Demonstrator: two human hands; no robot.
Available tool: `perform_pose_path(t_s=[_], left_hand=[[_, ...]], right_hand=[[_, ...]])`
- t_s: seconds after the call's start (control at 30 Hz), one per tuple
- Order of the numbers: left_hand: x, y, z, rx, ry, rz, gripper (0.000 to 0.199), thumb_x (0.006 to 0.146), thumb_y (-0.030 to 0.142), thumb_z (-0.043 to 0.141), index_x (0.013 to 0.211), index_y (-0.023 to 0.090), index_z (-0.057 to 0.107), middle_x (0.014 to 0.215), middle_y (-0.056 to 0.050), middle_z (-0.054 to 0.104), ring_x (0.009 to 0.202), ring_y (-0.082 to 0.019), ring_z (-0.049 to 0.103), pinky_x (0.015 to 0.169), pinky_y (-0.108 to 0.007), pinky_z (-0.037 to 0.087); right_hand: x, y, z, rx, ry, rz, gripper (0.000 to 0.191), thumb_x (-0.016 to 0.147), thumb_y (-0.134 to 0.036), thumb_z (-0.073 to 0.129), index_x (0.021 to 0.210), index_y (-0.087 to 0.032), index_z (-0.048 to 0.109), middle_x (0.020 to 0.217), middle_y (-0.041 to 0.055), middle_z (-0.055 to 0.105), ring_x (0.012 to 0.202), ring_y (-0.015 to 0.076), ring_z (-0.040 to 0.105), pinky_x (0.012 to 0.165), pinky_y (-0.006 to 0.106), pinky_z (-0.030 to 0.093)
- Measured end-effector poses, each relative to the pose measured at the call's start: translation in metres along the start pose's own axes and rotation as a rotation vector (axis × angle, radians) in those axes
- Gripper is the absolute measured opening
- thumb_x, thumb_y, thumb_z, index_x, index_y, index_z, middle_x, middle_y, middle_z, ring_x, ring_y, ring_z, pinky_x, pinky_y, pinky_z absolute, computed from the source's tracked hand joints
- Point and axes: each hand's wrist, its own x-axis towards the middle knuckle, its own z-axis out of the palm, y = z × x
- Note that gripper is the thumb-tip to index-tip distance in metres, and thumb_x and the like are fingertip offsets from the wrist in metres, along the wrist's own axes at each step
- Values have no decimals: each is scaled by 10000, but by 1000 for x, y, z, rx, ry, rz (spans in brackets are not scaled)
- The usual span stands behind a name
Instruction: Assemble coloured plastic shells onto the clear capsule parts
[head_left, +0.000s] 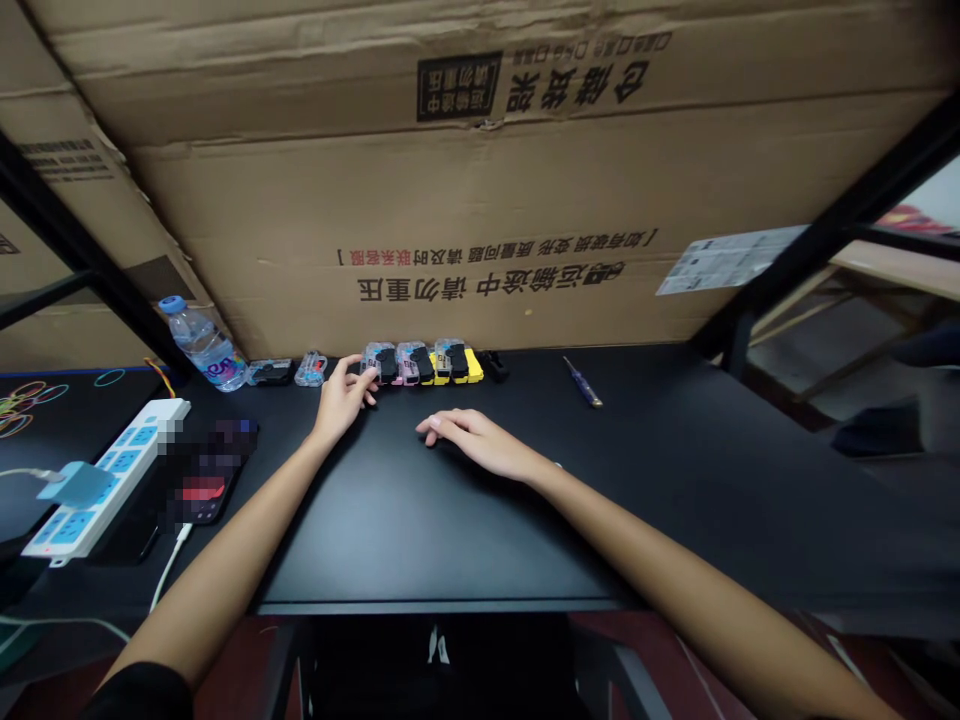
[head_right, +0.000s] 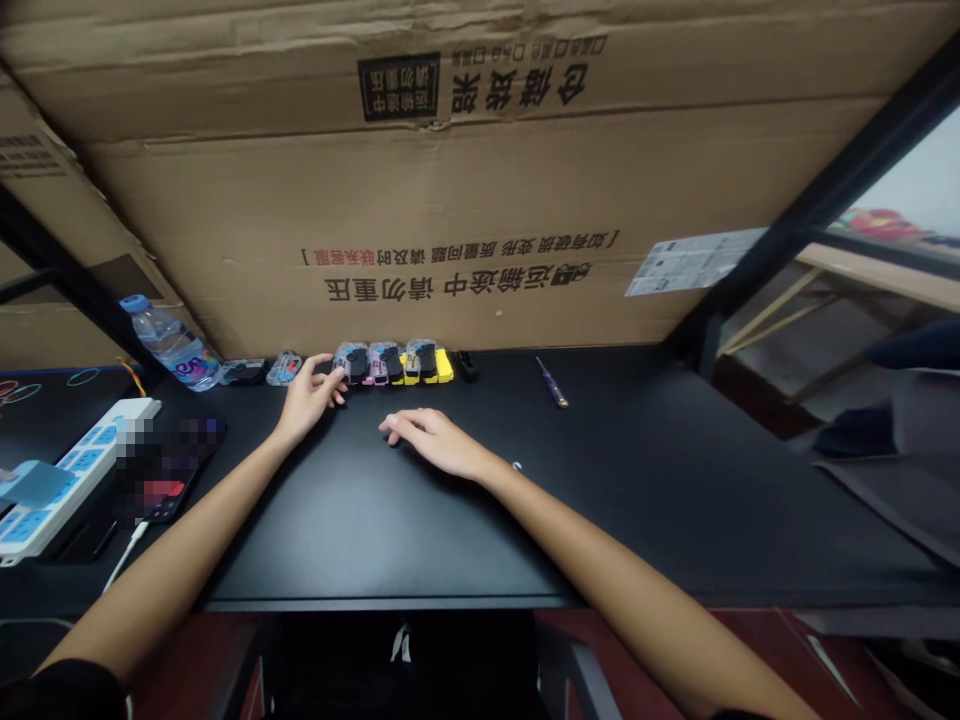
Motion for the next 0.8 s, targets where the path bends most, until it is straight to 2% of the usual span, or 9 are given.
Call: perform_pose_path(t_s=[0.1,0.23,0.33,0.43,0.5,0.63,0.73,0.8], left_hand=[[-1,2,1,-33,-1,-1,640,889,577,732,1335,169,522,720,5,732,567,-149,707,556,-230,526],[-2,3,2,-84,1,1,621,863,560,760,1291,183,514,717,10,737,599,-168,737,611,-262,565],[-1,0,2,-113,-6,22,580,863,545,760,1246,196,500,780,-8,756,685,-182,766,670,-286,586],[0,-3,3,-121,-16,39,516,867,536,748,1167,206,489,875,-45,777,764,-183,767,686,-284,576],[-1,-3,3,-108,-22,41,466,870,524,740,1104,213,484,922,-61,783,790,-175,755,681,-271,558],[-6,7,0,-56,-44,44,353,907,489,690,1004,226,476,884,-38,756,764,-168,718,695,-282,541],[-10,19,-9,133,-1,120,251,933,438,658,981,234,521,848,-32,722,794,-198,693,761,-335,554],[-12,24,-19,341,54,212,173,941,381,637,1019,241,574,954,-72,734,937,-253,691,884,-408,557]], right_hand=[[4,4,0,34,30,0,464,1056,-565,516,1132,-200,793,1095,92,806,1102,272,724,1080,458,508],[21,14,-5,13,154,-23,333,1022,-442,605,1240,-240,757,1304,93,759,1230,259,679,1127,465,491],[34,25,-10,-19,212,-47,374,998,-364,624,1336,-227,703,1428,106,687,1292,244,643,1142,459,481],[40,34,-12,-4,232,-48,450,981,-351,640,1411,-219,650,1454,123,668,1280,238,650,1121,451,502],[40,38,-13,9,268,-58,436,971,-351,652,1389,-227,664,1424,117,691,1271,239,657,1108,447,511],[37,44,-19,2,404,-67,302,969,-387,638,1182,-208,757,1278,109,766,1188,259,695,1101,475,504],[35,46,-25,0,481,-44,300,952,-414,632,1113,-204,773,1218,105,785,1110,273,719,1071,490,512],[34,46,-28,-2,485,-36,304,934,-419,640,1106,-210,778,1198,96,791,1080,272,724,1050,479,520]])
